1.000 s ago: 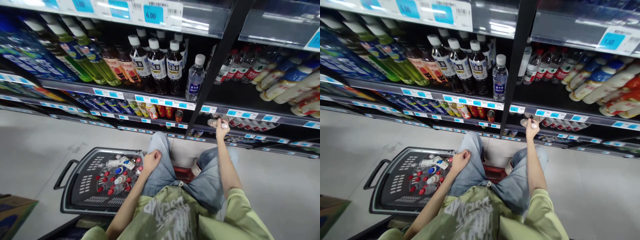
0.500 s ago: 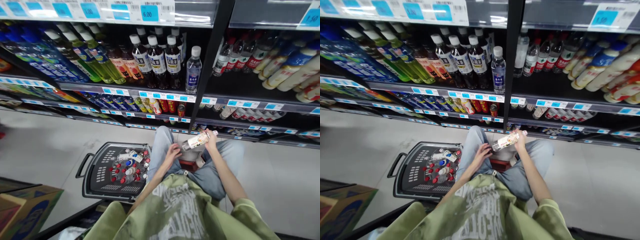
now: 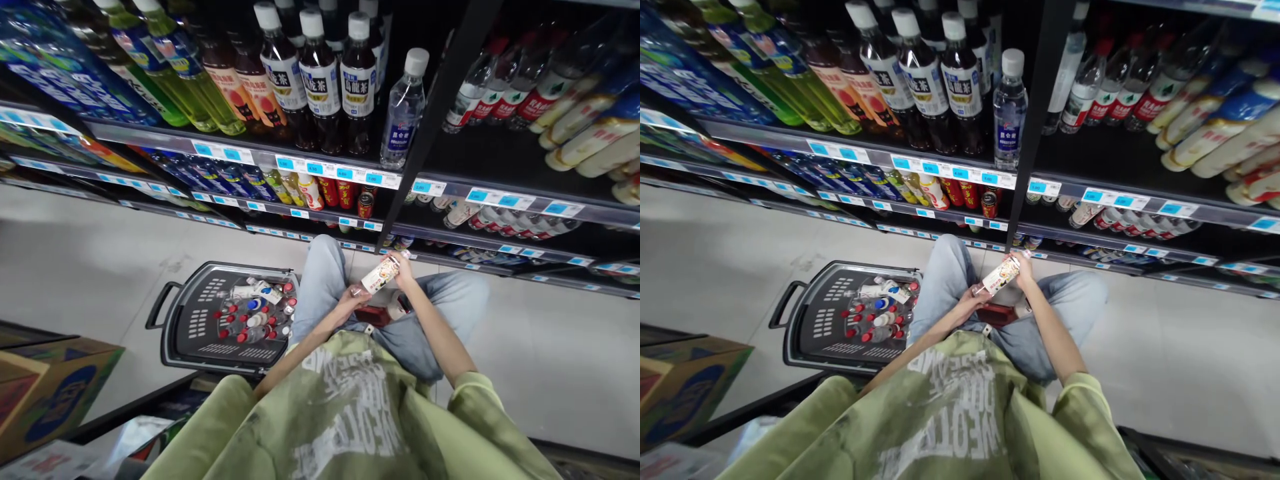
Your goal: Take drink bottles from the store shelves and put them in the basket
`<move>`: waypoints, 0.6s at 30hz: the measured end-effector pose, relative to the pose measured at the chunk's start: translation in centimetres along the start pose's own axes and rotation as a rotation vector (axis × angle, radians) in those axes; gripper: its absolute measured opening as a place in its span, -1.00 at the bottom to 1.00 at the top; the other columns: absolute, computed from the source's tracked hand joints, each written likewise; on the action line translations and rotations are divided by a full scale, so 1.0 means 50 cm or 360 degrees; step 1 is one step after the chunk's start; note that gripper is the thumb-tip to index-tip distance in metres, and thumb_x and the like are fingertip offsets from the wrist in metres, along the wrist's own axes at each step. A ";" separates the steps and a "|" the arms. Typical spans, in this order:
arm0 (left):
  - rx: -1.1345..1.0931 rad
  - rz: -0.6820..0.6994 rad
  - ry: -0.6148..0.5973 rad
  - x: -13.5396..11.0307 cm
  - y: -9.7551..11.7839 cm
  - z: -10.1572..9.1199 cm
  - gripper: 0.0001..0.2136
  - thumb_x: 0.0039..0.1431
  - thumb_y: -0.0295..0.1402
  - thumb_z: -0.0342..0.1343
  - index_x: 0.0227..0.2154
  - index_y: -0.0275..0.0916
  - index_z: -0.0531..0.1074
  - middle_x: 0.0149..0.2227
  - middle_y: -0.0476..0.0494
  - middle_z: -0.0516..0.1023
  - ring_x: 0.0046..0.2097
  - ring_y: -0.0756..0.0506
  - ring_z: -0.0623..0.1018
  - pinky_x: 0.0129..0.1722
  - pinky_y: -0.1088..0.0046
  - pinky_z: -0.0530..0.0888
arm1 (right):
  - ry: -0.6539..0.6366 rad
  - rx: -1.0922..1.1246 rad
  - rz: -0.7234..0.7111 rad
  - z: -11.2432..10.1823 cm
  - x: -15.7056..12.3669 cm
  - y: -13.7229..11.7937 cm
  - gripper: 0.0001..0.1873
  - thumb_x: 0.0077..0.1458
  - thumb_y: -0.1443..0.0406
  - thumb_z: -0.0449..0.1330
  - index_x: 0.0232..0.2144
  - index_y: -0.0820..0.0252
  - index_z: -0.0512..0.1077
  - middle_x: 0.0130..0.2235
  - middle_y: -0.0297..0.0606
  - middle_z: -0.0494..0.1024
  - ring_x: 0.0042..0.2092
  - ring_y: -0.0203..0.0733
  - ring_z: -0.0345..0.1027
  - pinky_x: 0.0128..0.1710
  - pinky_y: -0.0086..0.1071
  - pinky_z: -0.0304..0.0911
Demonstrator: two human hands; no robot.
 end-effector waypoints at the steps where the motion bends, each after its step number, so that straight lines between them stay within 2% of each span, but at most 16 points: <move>1: 0.0042 0.0001 -0.0003 0.000 -0.004 -0.001 -0.61 -0.04 -0.43 0.51 -0.22 -0.21 0.43 -0.25 -0.15 0.64 -0.28 -0.08 0.60 -0.26 0.37 0.54 | -0.0001 -0.0016 0.0012 0.001 0.003 0.004 -0.79 -0.10 0.30 0.42 -0.49 0.11 0.42 -0.52 -0.34 0.63 -0.46 -0.15 0.56 -0.39 -0.34 0.51; 6: 0.0212 0.0052 -0.0037 -0.003 -0.014 0.001 -0.62 -0.15 -0.54 0.52 -0.33 -0.23 0.44 -0.39 -0.12 0.62 -0.36 -0.07 0.54 -0.33 0.39 0.44 | -0.0025 -0.0064 0.0035 0.005 0.007 0.018 -0.80 -0.10 0.31 0.44 -0.47 0.13 0.46 -0.46 -0.31 0.67 -0.43 -0.15 0.58 -0.40 -0.36 0.49; 13: 0.0325 0.0142 -0.0045 -0.004 -0.007 0.003 -0.65 -0.16 -0.60 0.47 -0.38 -0.22 0.42 -0.39 -0.08 0.60 -0.35 -0.09 0.55 -0.29 0.35 0.45 | -0.0047 -0.0059 0.0039 0.005 0.011 0.017 -0.79 -0.10 0.29 0.46 -0.46 0.14 0.49 -0.43 -0.31 0.69 -0.40 -0.15 0.60 -0.39 -0.37 0.48; 18: 0.0362 0.0204 0.0003 0.004 -0.005 0.003 -0.54 -0.24 -0.55 0.49 -0.26 -0.23 0.42 -0.37 -0.01 0.59 -0.35 -0.05 0.55 -0.30 0.42 0.44 | -0.0056 -0.0027 0.0040 0.003 0.012 0.017 -0.77 -0.09 0.30 0.48 -0.45 0.13 0.47 -0.44 -0.31 0.69 -0.41 -0.15 0.60 -0.38 -0.36 0.50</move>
Point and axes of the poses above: each hand's wrist, its own x-axis towards the middle knuckle, its own z-axis out of the palm, y = z × x, the point moved 5 cm from there along x, towards the middle knuckle
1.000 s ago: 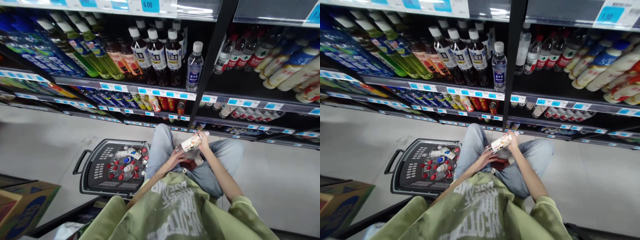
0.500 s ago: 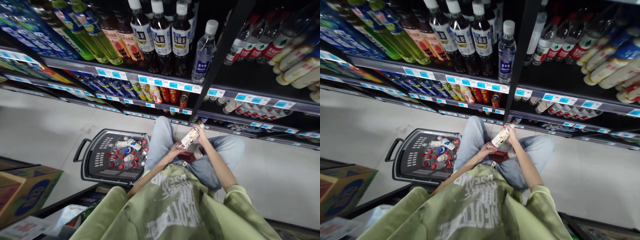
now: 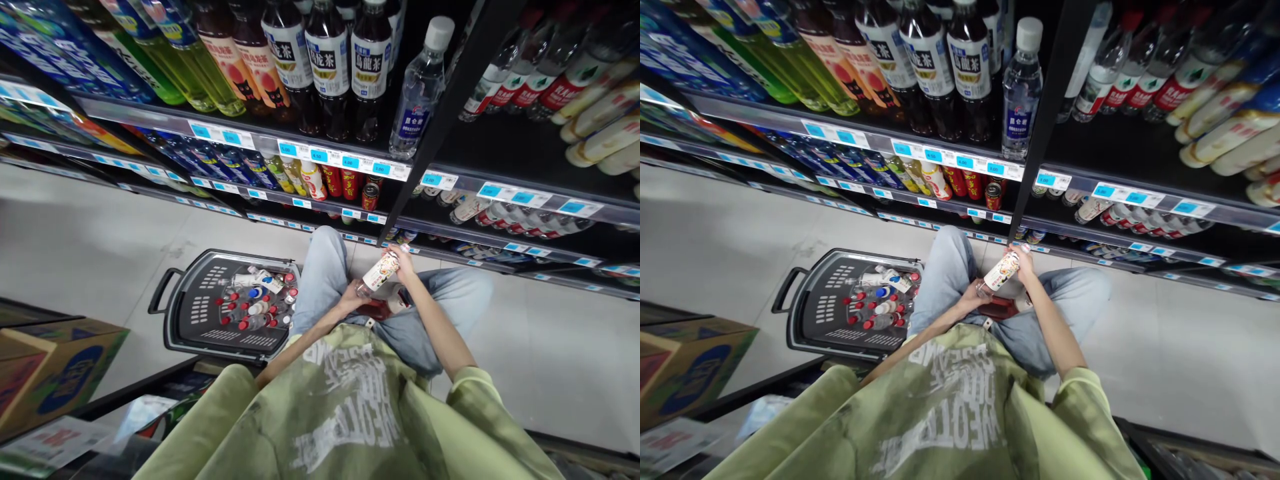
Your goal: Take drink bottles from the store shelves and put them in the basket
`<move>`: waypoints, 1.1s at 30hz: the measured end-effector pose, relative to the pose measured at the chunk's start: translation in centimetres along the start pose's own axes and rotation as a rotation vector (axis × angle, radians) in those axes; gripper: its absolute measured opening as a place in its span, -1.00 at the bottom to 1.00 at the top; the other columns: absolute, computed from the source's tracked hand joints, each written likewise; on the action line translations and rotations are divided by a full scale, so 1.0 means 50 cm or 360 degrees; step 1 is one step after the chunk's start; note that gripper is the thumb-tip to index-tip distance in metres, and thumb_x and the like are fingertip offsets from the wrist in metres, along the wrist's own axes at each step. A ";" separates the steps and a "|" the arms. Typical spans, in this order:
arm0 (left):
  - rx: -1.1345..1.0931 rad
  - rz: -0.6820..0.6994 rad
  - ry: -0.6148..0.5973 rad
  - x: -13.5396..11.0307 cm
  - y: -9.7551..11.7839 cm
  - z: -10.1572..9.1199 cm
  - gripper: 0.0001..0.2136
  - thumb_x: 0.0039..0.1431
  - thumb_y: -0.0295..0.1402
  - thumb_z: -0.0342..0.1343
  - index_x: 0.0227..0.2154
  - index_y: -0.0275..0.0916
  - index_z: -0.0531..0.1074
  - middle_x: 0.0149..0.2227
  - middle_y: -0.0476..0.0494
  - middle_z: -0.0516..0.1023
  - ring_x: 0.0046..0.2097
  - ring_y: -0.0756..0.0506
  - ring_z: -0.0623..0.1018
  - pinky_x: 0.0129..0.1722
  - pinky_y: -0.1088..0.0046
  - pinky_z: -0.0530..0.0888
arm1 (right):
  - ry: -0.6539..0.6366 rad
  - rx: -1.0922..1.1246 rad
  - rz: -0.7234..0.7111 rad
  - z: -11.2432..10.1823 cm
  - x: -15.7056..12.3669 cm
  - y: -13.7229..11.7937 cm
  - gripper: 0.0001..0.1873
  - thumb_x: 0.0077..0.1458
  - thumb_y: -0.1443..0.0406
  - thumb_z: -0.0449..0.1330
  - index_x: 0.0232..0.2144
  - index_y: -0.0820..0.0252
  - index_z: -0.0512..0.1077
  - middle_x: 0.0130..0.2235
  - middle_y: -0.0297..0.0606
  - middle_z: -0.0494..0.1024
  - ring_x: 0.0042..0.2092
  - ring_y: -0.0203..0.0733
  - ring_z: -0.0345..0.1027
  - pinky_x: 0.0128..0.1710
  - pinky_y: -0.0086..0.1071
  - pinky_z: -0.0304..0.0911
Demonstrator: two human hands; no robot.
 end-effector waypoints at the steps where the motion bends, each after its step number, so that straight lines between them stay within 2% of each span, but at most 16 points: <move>1: -0.0001 0.0012 0.0023 0.002 0.001 -0.001 -0.51 -0.25 -0.54 0.50 -0.22 -0.23 0.42 -0.36 0.00 0.59 -0.35 -0.04 0.55 -0.29 0.43 0.44 | -0.0002 0.0012 -0.0003 0.000 0.001 0.000 -0.77 -0.09 0.31 0.48 -0.45 0.13 0.47 -0.44 -0.31 0.69 -0.41 -0.15 0.60 -0.38 -0.37 0.50; 5: -0.0047 0.0034 0.0083 0.002 0.007 -0.006 -0.41 -0.22 -0.47 0.51 -0.07 -0.24 0.41 -0.32 0.01 0.59 -0.38 0.00 0.55 -0.31 0.46 0.48 | 0.0001 0.0092 -0.0024 -0.003 0.008 -0.007 -0.76 -0.08 0.31 0.48 -0.46 0.12 0.46 -0.47 -0.34 0.67 -0.43 -0.18 0.59 -0.42 -0.41 0.49; 9: -0.0160 -0.0064 -0.0115 -0.007 0.011 0.010 -0.37 -0.14 -0.33 0.51 0.00 -0.25 0.37 -0.35 0.01 0.59 -0.45 -0.01 0.55 -0.40 0.46 0.50 | -0.0024 0.0198 -0.0037 -0.004 0.013 -0.022 -0.73 -0.08 0.32 0.50 -0.45 0.12 0.44 -0.47 -0.35 0.66 -0.46 -0.19 0.58 -0.45 -0.41 0.50; 14: -0.0359 -0.0210 -0.0461 -0.016 0.017 0.030 -0.43 -0.05 -0.11 0.42 -0.05 -0.30 0.41 -0.41 -0.09 0.63 -0.59 -0.03 0.51 -0.53 0.46 0.43 | -0.0103 0.0347 -0.0073 -0.001 0.000 -0.039 -0.76 -0.02 0.33 0.44 -0.47 0.10 0.40 -0.45 -0.37 0.67 -0.44 -0.20 0.59 -0.40 -0.36 0.55; 17: -0.0481 -0.0280 -0.0660 -0.016 0.019 0.032 -0.45 0.04 0.10 0.25 -0.16 -0.33 0.45 -0.48 -0.17 0.62 -0.65 -0.04 0.46 -0.61 0.46 0.34 | -0.0116 0.0435 -0.0093 -0.003 -0.008 -0.044 -0.77 0.00 0.34 0.41 -0.47 0.09 0.40 -0.47 -0.42 0.66 -0.42 -0.20 0.61 -0.31 -0.33 0.59; 19: -0.0513 -0.0303 -0.0687 -0.014 0.018 0.028 -0.42 0.10 0.21 0.10 -0.23 -0.31 0.47 -0.56 -0.15 0.57 -0.66 -0.07 0.45 -0.63 0.46 0.32 | -0.0114 0.0491 -0.0089 -0.004 -0.010 -0.045 -0.76 0.01 0.34 0.42 -0.47 0.08 0.40 -0.50 -0.44 0.63 -0.43 -0.21 0.61 -0.30 -0.33 0.60; 21: -0.0541 -0.0329 -0.0650 -0.010 0.015 0.024 -0.40 0.13 0.26 0.04 -0.27 -0.29 0.47 -0.58 -0.15 0.54 -0.64 -0.08 0.47 -0.61 0.46 0.35 | -0.0120 0.0520 -0.0087 -0.004 -0.008 -0.046 -0.74 0.02 0.32 0.44 -0.48 0.08 0.39 -0.53 -0.46 0.60 -0.45 -0.22 0.60 -0.33 -0.35 0.58; 25: -0.0683 -0.0342 -0.0498 -0.006 0.015 0.025 -0.45 0.10 0.17 0.19 -0.22 -0.30 0.47 -0.38 -0.24 0.64 -0.45 -0.11 0.61 -0.53 0.47 0.44 | -0.0134 0.0490 -0.0101 -0.003 -0.002 -0.048 -0.64 0.03 0.23 0.48 -0.53 0.09 0.33 -0.57 -0.46 0.56 -0.50 -0.25 0.56 -0.43 -0.41 0.52; 29: -0.0755 -0.0200 -0.0180 -0.003 0.023 0.016 -0.44 -0.01 -0.13 0.42 0.03 -0.24 0.43 -0.17 -0.18 0.64 -0.27 -0.12 0.66 -0.48 0.52 0.51 | -0.0128 0.0469 -0.0151 -0.003 0.002 -0.045 -0.53 0.00 0.16 0.50 -0.59 0.09 0.27 -0.59 -0.44 0.54 -0.51 -0.24 0.54 -0.48 -0.41 0.48; 33: -0.0702 -0.0080 -0.0013 -0.002 0.024 0.008 -0.30 -0.20 -0.42 0.50 0.08 -0.16 0.40 -0.07 -0.13 0.61 -0.20 -0.13 0.68 -0.40 0.49 0.59 | -0.0161 0.0432 -0.0175 0.000 0.006 -0.037 -0.49 -0.03 0.13 0.53 -0.59 0.08 0.25 -0.59 -0.43 0.53 -0.49 -0.23 0.55 -0.48 -0.40 0.47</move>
Point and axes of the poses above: each hand's wrist, its own x-axis towards the middle knuckle, its own z-axis out of the palm, y = z × x, the point moved 5 cm from there along x, towards the middle knuckle
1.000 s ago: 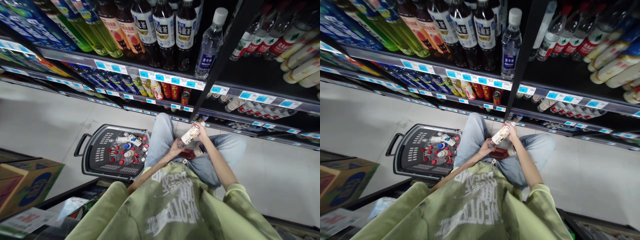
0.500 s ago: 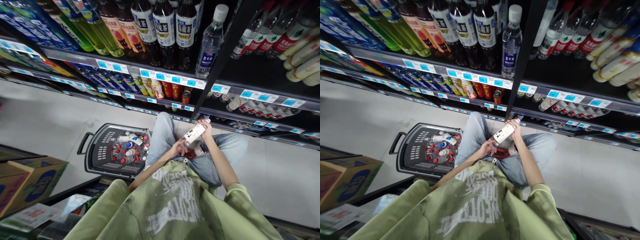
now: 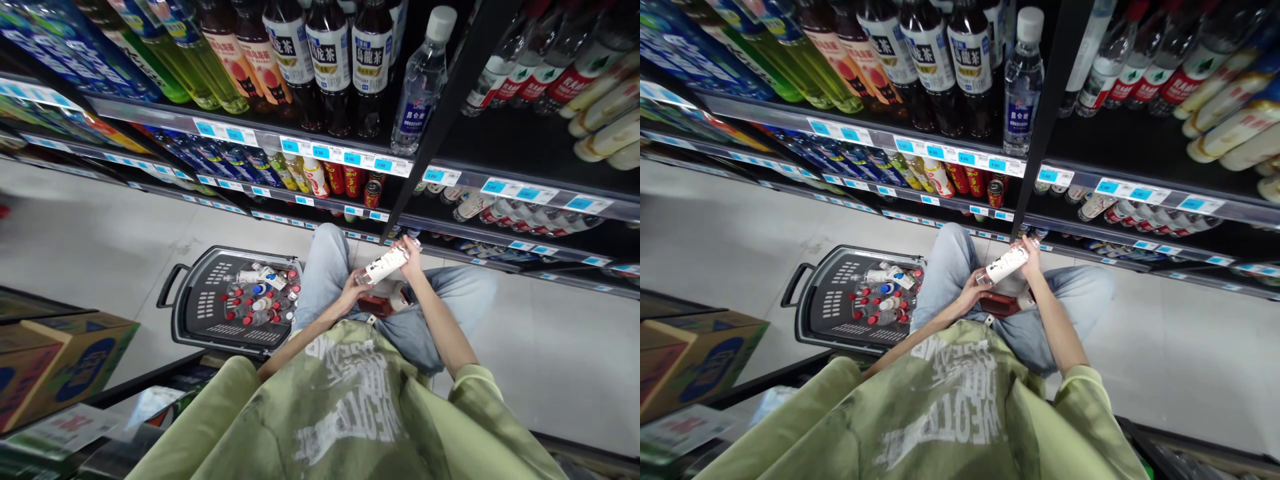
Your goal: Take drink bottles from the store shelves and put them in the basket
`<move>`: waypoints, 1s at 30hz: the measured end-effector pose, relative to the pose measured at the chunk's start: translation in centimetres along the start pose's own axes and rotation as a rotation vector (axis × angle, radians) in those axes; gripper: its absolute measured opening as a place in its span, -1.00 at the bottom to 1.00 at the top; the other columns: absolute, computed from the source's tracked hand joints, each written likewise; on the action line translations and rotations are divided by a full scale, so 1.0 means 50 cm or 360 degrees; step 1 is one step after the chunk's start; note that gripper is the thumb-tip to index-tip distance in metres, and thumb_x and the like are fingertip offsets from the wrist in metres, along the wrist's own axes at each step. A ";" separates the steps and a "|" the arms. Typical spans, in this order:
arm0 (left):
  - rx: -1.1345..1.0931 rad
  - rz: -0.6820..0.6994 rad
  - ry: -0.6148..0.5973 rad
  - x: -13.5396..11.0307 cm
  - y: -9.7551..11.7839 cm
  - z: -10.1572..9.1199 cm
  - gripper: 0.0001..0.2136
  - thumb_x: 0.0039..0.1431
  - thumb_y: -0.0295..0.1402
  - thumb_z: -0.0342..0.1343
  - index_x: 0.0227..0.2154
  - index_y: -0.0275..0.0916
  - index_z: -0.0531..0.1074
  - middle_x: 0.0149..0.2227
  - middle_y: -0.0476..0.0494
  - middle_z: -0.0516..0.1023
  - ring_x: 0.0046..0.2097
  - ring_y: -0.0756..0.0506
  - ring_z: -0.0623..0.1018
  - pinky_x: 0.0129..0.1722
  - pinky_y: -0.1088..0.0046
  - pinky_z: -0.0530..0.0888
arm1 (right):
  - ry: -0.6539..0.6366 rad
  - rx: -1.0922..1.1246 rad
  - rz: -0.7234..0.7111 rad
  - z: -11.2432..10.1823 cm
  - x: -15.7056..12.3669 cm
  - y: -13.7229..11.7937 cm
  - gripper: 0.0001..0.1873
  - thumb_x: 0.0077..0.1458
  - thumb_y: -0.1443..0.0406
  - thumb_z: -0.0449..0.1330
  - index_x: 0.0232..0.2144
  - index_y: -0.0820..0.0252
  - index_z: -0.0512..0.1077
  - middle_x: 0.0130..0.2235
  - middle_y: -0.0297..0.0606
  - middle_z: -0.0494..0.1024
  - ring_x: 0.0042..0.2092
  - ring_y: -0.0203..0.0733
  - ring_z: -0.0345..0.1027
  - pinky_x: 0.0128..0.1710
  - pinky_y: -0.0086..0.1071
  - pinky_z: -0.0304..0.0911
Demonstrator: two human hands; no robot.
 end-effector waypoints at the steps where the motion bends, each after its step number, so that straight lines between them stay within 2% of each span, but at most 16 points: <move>1: 0.0007 0.0003 0.0017 0.000 -0.001 -0.002 -0.28 -0.23 -0.45 0.50 0.08 -0.16 0.40 -0.07 -0.12 0.61 -0.20 -0.14 0.68 -0.39 0.47 0.60 | -0.0003 -0.0009 0.0004 -0.001 0.001 0.002 -0.49 -0.04 0.13 0.54 -0.58 0.08 0.25 -0.59 -0.43 0.54 -0.49 -0.23 0.54 -0.48 -0.41 0.47; 5: 0.0031 -0.0020 0.0037 0.001 -0.008 -0.006 -0.26 -0.26 -0.48 0.50 0.08 -0.16 0.39 -0.11 -0.11 0.60 -0.21 -0.17 0.68 -0.40 0.43 0.62 | 0.0006 -0.0016 0.0014 -0.002 0.002 0.007 -0.50 -0.05 0.15 0.55 -0.55 0.07 0.25 -0.58 -0.45 0.54 -0.49 -0.24 0.54 -0.48 -0.41 0.47; 9: 0.0100 0.0070 0.0042 -0.001 0.001 -0.007 -0.15 -0.31 -0.48 0.54 0.15 -0.12 0.37 0.01 -0.16 0.60 -0.19 -0.15 0.67 -0.39 0.42 0.62 | 0.0051 0.0007 0.0023 -0.002 0.002 0.004 -0.55 -0.03 0.20 0.52 -0.55 0.08 0.27 -0.57 -0.43 0.56 -0.49 -0.23 0.55 -0.47 -0.41 0.48; 11: 0.0149 0.0050 0.0020 -0.002 0.003 -0.006 -0.14 -0.27 -0.43 0.55 0.18 -0.12 0.35 -0.01 -0.17 0.62 -0.21 -0.13 0.67 -0.40 0.47 0.59 | 0.0081 0.0009 0.0035 -0.002 0.002 -0.001 -0.58 -0.01 0.22 0.50 -0.55 0.08 0.29 -0.57 -0.43 0.56 -0.49 -0.23 0.55 -0.45 -0.41 0.51; 14: 0.0175 -0.0180 -0.0153 -0.004 -0.005 0.002 -0.28 -0.11 -0.24 0.50 0.13 -0.20 0.37 -0.16 -0.18 0.66 -0.38 -0.07 0.64 -0.47 0.51 0.51 | 0.0094 0.0002 0.0031 -0.002 0.001 -0.014 -0.61 0.00 0.24 0.49 -0.54 0.08 0.30 -0.56 -0.42 0.58 -0.49 -0.24 0.55 -0.39 -0.41 0.54; 16: 0.0179 -0.0334 -0.0287 -0.008 -0.012 0.007 -0.41 0.01 -0.02 0.40 0.00 -0.29 0.44 -0.28 -0.22 0.68 -0.51 -0.05 0.58 -0.52 0.48 0.47 | 0.0058 -0.0001 0.0024 0.000 -0.001 -0.023 -0.61 0.01 0.23 0.48 -0.54 0.08 0.30 -0.55 -0.42 0.59 -0.49 -0.23 0.56 -0.36 -0.38 0.57; 19: 0.0240 -0.0507 -0.0427 -0.012 -0.025 0.010 -0.37 0.14 0.27 0.14 -0.22 -0.33 0.49 -0.45 -0.25 0.64 -0.57 -0.08 0.56 -0.53 0.44 0.47 | -0.0011 0.0000 0.0038 0.005 -0.007 -0.031 -0.63 0.03 0.21 0.46 -0.53 0.08 0.31 -0.53 -0.42 0.60 -0.46 -0.20 0.58 -0.35 -0.33 0.59; 21: 0.0275 -0.0566 -0.0496 -0.014 -0.033 0.013 -0.31 0.18 0.34 0.05 -0.27 -0.34 0.50 -0.46 -0.28 0.64 -0.51 -0.11 0.60 -0.47 0.43 0.50 | -0.0028 -0.0003 0.0052 0.007 -0.011 -0.033 -0.64 0.04 0.21 0.45 -0.53 0.07 0.31 -0.54 -0.42 0.59 -0.47 -0.19 0.58 -0.38 -0.32 0.58; 23: 0.0256 -0.0547 -0.0521 -0.012 -0.036 0.018 -0.32 0.17 0.33 0.09 -0.26 -0.35 0.51 -0.37 -0.35 0.68 -0.41 -0.15 0.66 -0.44 0.42 0.53 | -0.0041 -0.0012 0.0055 0.009 -0.012 -0.034 -0.62 0.05 0.20 0.45 -0.55 0.07 0.29 -0.55 -0.42 0.57 -0.49 -0.20 0.56 -0.42 -0.34 0.55; 25: 0.0194 -0.0456 -0.0489 -0.008 -0.033 0.022 -0.34 0.10 0.27 0.23 -0.20 -0.35 0.52 -0.25 -0.38 0.70 -0.31 -0.19 0.69 -0.43 0.42 0.56 | -0.0058 -0.0030 0.0049 0.012 -0.012 -0.035 -0.58 0.05 0.18 0.45 -0.56 0.07 0.27 -0.57 -0.43 0.55 -0.51 -0.22 0.54 -0.46 -0.37 0.51; 27: 0.0156 -0.0303 -0.0396 -0.004 -0.024 0.021 -0.35 0.01 0.17 0.38 -0.10 -0.33 0.51 -0.18 -0.32 0.69 -0.26 -0.19 0.69 -0.44 0.43 0.58 | -0.0069 -0.0047 0.0029 0.014 -0.011 -0.033 -0.56 0.05 0.17 0.46 -0.57 0.07 0.26 -0.59 -0.43 0.53 -0.52 -0.23 0.53 -0.47 -0.39 0.49; 30: 0.0235 -0.0102 -0.0255 -0.005 -0.012 0.017 -0.31 -0.11 -0.05 0.55 0.02 -0.30 0.47 -0.18 -0.20 0.67 -0.25 -0.16 0.68 -0.43 0.44 0.61 | -0.0059 -0.0073 -0.0007 0.017 -0.011 -0.027 -0.55 0.02 0.18 0.49 -0.57 0.08 0.26 -0.59 -0.43 0.54 -0.52 -0.25 0.52 -0.47 -0.42 0.49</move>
Point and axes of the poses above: each hand's wrist, its own x-axis towards the middle knuckle, its own z-axis out of the palm, y = z × x, the point moved 5 cm from there along x, towards the middle knuckle
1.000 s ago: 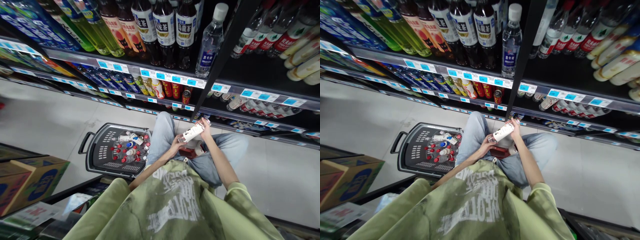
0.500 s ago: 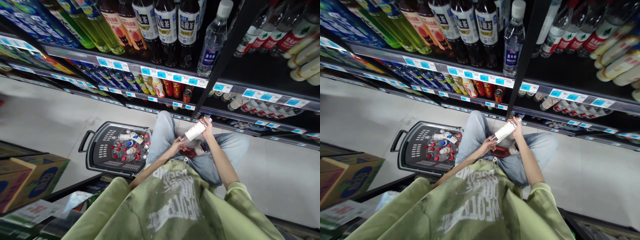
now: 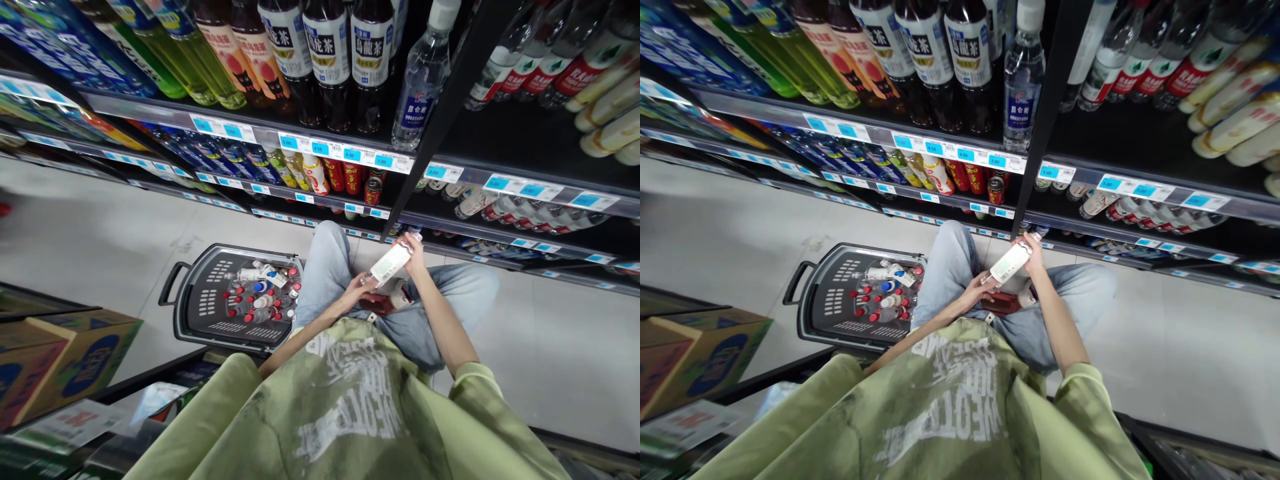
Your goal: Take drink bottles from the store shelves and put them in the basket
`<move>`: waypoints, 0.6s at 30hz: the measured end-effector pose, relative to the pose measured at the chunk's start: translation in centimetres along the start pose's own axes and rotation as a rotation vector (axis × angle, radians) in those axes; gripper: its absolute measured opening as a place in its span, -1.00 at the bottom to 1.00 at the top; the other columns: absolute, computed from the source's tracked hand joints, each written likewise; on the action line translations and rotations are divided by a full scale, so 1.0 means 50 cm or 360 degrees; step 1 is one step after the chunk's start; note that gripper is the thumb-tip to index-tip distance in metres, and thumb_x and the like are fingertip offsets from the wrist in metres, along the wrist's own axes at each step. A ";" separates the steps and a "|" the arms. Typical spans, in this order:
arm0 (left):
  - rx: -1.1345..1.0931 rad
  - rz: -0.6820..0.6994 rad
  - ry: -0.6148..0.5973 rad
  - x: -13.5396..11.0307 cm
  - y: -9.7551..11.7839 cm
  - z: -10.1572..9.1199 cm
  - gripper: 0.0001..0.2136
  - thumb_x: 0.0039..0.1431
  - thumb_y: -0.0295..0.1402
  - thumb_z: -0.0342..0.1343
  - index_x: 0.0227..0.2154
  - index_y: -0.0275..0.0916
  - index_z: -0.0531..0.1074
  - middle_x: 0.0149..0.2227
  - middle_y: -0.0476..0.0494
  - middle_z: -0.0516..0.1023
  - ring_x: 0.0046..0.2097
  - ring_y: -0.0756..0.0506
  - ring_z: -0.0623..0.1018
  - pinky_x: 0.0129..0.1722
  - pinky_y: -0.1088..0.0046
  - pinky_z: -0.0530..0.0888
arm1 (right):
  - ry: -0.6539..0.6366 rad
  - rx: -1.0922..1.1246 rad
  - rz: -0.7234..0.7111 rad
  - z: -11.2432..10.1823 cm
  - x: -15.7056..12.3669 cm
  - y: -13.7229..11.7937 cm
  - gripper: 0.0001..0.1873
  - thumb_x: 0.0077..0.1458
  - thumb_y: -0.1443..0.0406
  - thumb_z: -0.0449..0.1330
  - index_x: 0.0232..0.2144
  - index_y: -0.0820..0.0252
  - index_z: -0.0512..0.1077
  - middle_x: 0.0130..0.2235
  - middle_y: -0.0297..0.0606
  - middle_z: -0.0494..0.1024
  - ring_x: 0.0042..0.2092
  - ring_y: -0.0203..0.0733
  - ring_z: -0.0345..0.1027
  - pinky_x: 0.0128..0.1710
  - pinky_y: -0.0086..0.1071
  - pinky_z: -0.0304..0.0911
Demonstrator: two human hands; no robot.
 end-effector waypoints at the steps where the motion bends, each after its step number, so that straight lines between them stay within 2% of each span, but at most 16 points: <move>1: 0.0053 0.0027 0.0026 -0.002 0.002 -0.001 -0.29 -0.13 -0.11 0.57 0.05 -0.30 0.45 -0.19 -0.18 0.66 -0.24 -0.15 0.67 -0.43 0.44 0.61 | 0.0006 -0.0012 0.0000 0.001 0.000 0.003 -0.56 0.01 0.18 0.50 -0.56 0.08 0.27 -0.59 -0.43 0.55 -0.52 -0.25 0.52 -0.47 -0.43 0.48; 6: 0.0226 0.0096 0.0021 -0.012 0.007 0.003 -0.24 -0.16 -0.24 0.60 0.11 -0.32 0.40 -0.14 -0.20 0.64 -0.24 -0.11 0.64 -0.42 0.43 0.63 | 0.0028 -0.0044 0.0033 0.002 -0.002 0.013 -0.64 0.00 0.23 0.49 -0.52 0.10 0.34 -0.58 -0.41 0.58 -0.53 -0.23 0.52 -0.50 -0.43 0.47; 11: 0.0128 0.0093 0.0110 -0.012 0.011 -0.002 -0.20 -0.20 -0.26 0.60 0.11 -0.23 0.33 -0.13 -0.14 0.62 -0.32 -0.08 0.65 -0.44 0.44 0.62 | 0.0033 -0.0041 0.0034 0.001 -0.001 0.010 -0.61 0.00 0.24 0.50 -0.54 0.09 0.31 -0.56 -0.39 0.59 -0.50 -0.22 0.54 -0.41 -0.39 0.52; 15: -0.0019 -0.0107 -0.0060 -0.005 -0.004 0.000 -0.33 -0.10 -0.02 0.51 -0.03 -0.25 0.37 -0.34 -0.09 0.64 -0.49 -0.10 0.63 -0.51 0.43 0.56 | 0.0044 -0.0022 0.0048 0.000 -0.002 0.004 -0.61 0.00 0.22 0.50 -0.54 0.09 0.32 -0.55 -0.38 0.60 -0.49 -0.21 0.56 -0.40 -0.40 0.53; 18: -0.0039 -0.0231 -0.0227 -0.001 -0.014 0.002 -0.36 0.04 0.22 0.29 -0.15 -0.31 0.44 -0.41 -0.21 0.65 -0.61 -0.07 0.55 -0.59 0.45 0.45 | 0.0016 0.0028 0.0031 0.002 -0.005 -0.001 -0.60 0.02 0.21 0.49 -0.55 0.08 0.31 -0.56 -0.42 0.57 -0.48 -0.21 0.56 -0.40 -0.38 0.53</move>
Point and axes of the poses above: each hand's wrist, its own x-axis towards the middle knuckle, its own z-axis out of the palm, y = z × x, the point moved 5 cm from there along x, towards the middle knuckle
